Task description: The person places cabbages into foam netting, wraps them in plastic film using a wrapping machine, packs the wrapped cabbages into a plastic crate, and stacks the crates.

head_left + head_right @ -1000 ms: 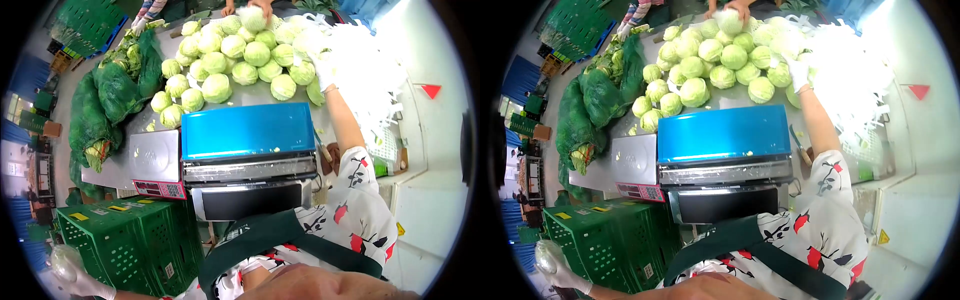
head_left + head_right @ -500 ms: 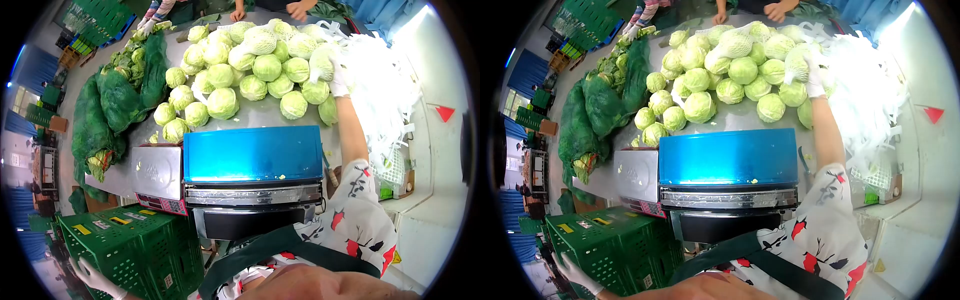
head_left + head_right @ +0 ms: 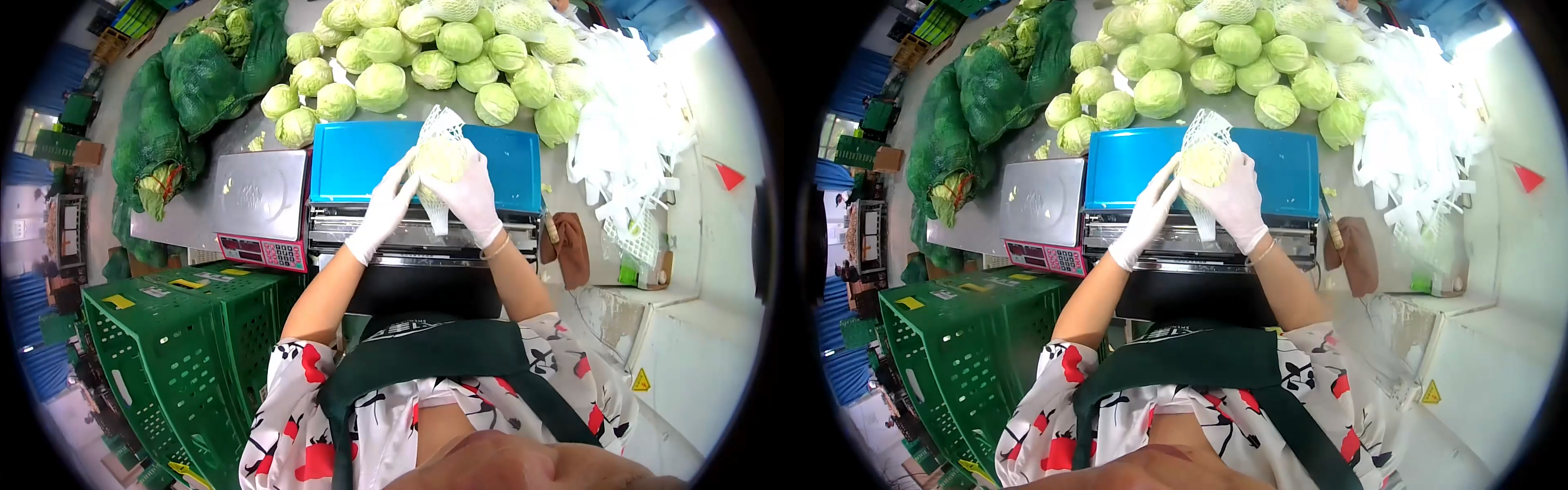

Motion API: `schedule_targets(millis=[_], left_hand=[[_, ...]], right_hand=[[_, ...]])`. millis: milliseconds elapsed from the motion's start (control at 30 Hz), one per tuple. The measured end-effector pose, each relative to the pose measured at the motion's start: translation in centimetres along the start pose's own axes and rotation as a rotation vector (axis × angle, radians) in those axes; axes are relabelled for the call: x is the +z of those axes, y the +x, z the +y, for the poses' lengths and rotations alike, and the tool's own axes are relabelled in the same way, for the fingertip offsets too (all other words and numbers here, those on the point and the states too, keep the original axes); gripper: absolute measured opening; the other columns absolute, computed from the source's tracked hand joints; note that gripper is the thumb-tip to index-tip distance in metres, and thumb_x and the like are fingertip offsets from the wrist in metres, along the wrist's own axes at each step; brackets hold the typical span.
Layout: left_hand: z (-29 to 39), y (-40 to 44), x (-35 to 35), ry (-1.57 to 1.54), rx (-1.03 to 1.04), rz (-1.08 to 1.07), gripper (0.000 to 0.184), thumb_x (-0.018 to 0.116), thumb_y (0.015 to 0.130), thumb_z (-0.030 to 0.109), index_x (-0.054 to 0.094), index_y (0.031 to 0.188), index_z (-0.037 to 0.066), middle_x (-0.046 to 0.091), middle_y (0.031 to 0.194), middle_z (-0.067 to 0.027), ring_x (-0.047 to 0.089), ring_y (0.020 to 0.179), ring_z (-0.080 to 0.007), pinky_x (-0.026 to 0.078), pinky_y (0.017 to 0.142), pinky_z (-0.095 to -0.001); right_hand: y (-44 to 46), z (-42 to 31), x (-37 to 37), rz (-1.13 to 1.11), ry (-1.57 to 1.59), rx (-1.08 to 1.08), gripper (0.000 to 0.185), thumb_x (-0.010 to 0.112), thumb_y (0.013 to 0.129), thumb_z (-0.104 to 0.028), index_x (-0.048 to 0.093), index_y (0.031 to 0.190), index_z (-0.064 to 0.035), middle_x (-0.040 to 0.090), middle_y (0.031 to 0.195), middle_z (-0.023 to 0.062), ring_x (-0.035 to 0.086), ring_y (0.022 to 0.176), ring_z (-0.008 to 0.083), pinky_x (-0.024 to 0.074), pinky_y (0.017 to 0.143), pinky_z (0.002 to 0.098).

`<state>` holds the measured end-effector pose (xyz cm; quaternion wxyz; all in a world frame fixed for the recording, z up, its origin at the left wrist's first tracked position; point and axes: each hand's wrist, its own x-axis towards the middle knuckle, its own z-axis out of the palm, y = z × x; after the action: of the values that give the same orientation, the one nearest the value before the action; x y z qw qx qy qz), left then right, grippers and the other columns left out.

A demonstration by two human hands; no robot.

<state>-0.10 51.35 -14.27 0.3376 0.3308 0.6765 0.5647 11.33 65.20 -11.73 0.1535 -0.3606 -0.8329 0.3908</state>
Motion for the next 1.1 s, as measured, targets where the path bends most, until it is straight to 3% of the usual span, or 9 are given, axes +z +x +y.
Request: schedule_targets(millis=[167, 267, 400, 533, 667, 800, 867, 1000, 1100], left_hand=[[-0.5, -2.5, -3.4, 0.164, 0.103, 0.144, 0.060, 0.068, 0.095, 0.032, 0.049, 0.146, 0.006, 0.060, 0.133, -0.0190, 0.058, 0.122, -0.0287, 0.042, 0.108, -0.0403], [-0.5, -6.7, -8.0, 0.964, 0.190, 0.310, 0.067, 0.071, 0.090, 0.035, 0.049, 0.142, 0.000, 0.066, 0.110, -0.0194, 0.060, 0.104, -0.0334, 0.045, 0.092, -0.0443], [-6.6, -11.4, -9.2, 1.265, 0.077, 0.310, 0.075, 0.073, 0.087, 0.039, 0.047, 0.143, -0.004, 0.067, 0.092, -0.0158, 0.059, 0.102, -0.0309, 0.042, 0.092, -0.0456], [-8.0, -9.9, -5.8, 0.869, 0.074, 0.399, 0.061, 0.069, 0.088, 0.013, 0.050, 0.145, 0.007, 0.067, 0.092, -0.0082, 0.058, 0.096, -0.0259, 0.042, 0.092, -0.0432], [-2.1, -12.0, -7.6, 0.327, 0.137, -0.113, 0.023, 0.062, 0.092, 0.000, 0.076, 0.110, 0.005, 0.068, 0.094, -0.0098, 0.063, 0.088, -0.0210, 0.050, 0.085, -0.0337], [7.2, -14.1, -12.5, 0.271, 0.016, -0.438, 0.017, 0.070, 0.085, 0.003, 0.079, 0.099, 0.006, 0.067, 0.085, -0.0036, 0.061, 0.081, -0.0190, 0.051, 0.082, -0.0305], [8.2, -13.4, -14.3, 0.012, -0.014, -0.467, 0.047, 0.079, 0.081, 0.015, 0.069, 0.125, 0.004, 0.069, 0.113, -0.0069, 0.065, 0.092, -0.0191, 0.050, 0.091, -0.0370], [8.8, -4.1, -9.0, -0.083, 0.204, -0.175, 0.122, 0.089, 0.070, 0.033, 0.012, 0.161, 0.005, 0.020, 0.165, -0.0187, 0.042, 0.142, -0.0327, 0.037, 0.113, -0.0492], [1.7, 3.5, -5.4, 0.635, 0.481, -0.270, 0.124, 0.092, 0.063, 0.037, 0.021, 0.158, 0.004, 0.022, 0.164, -0.0202, 0.036, 0.146, -0.0336, 0.031, 0.118, -0.0461]], right_hand=[[-1.9, 3.2, -0.7, 0.152, 0.072, -0.132, 0.095, 0.079, 0.081, -0.049, 0.038, 0.141, 0.0113, 0.047, 0.138, 0.0304, 0.045, 0.131, 0.0420, 0.0380, 0.110, 0.0430], [-6.1, 4.1, -4.2, 0.474, -0.030, -0.093, 0.078, 0.076, 0.085, -0.045, 0.049, 0.134, 0.0088, 0.055, 0.128, 0.0281, 0.049, 0.125, 0.0412, 0.0360, 0.110, 0.0462], [-12.3, 9.5, -3.1, 0.389, -0.858, 0.213, 0.064, 0.069, 0.087, -0.046, 0.056, 0.130, 0.0002, 0.060, 0.114, 0.0224, 0.053, 0.112, 0.0398, 0.0281, 0.113, 0.0554], [-11.9, 10.6, 0.2, 0.427, -0.389, -0.031, 0.027, 0.063, 0.094, -0.017, 0.068, 0.119, -0.0077, 0.069, 0.087, 0.0054, 0.060, 0.097, 0.0256, 0.0353, 0.108, 0.0483], [-13.9, 5.9, -6.0, -0.006, 0.552, 0.210, 0.020, 0.065, 0.092, -0.009, 0.074, 0.107, 0.0002, 0.071, 0.090, 0.0079, 0.064, 0.085, 0.0176, 0.0485, 0.084, 0.0304], [-14.6, 2.1, -15.8, -0.488, 0.451, -0.096, 0.015, 0.066, 0.086, 0.000, 0.075, 0.097, 0.0048, 0.069, 0.087, 0.0098, 0.064, 0.084, 0.0195, 0.0499, 0.093, 0.0346], [-12.8, 1.2, -18.8, -0.606, 0.638, -0.364, 0.014, 0.067, 0.082, 0.002, 0.076, 0.093, 0.0051, 0.069, 0.086, 0.0094, 0.063, 0.084, 0.0201, 0.0487, 0.098, 0.0350], [-4.3, -1.3, -16.0, -0.164, 0.511, -0.132, 0.070, 0.082, 0.073, -0.010, 0.056, 0.137, 0.0038, 0.060, 0.132, 0.0220, 0.050, 0.130, 0.0369, 0.0302, 0.118, 0.0392], [3.5, 6.4, -7.5, -0.252, -0.197, -0.650, 0.115, 0.093, 0.062, -0.030, 0.030, 0.153, 0.0014, 0.050, 0.145, 0.0226, 0.043, 0.139, 0.0368, 0.0285, 0.119, 0.0403]])
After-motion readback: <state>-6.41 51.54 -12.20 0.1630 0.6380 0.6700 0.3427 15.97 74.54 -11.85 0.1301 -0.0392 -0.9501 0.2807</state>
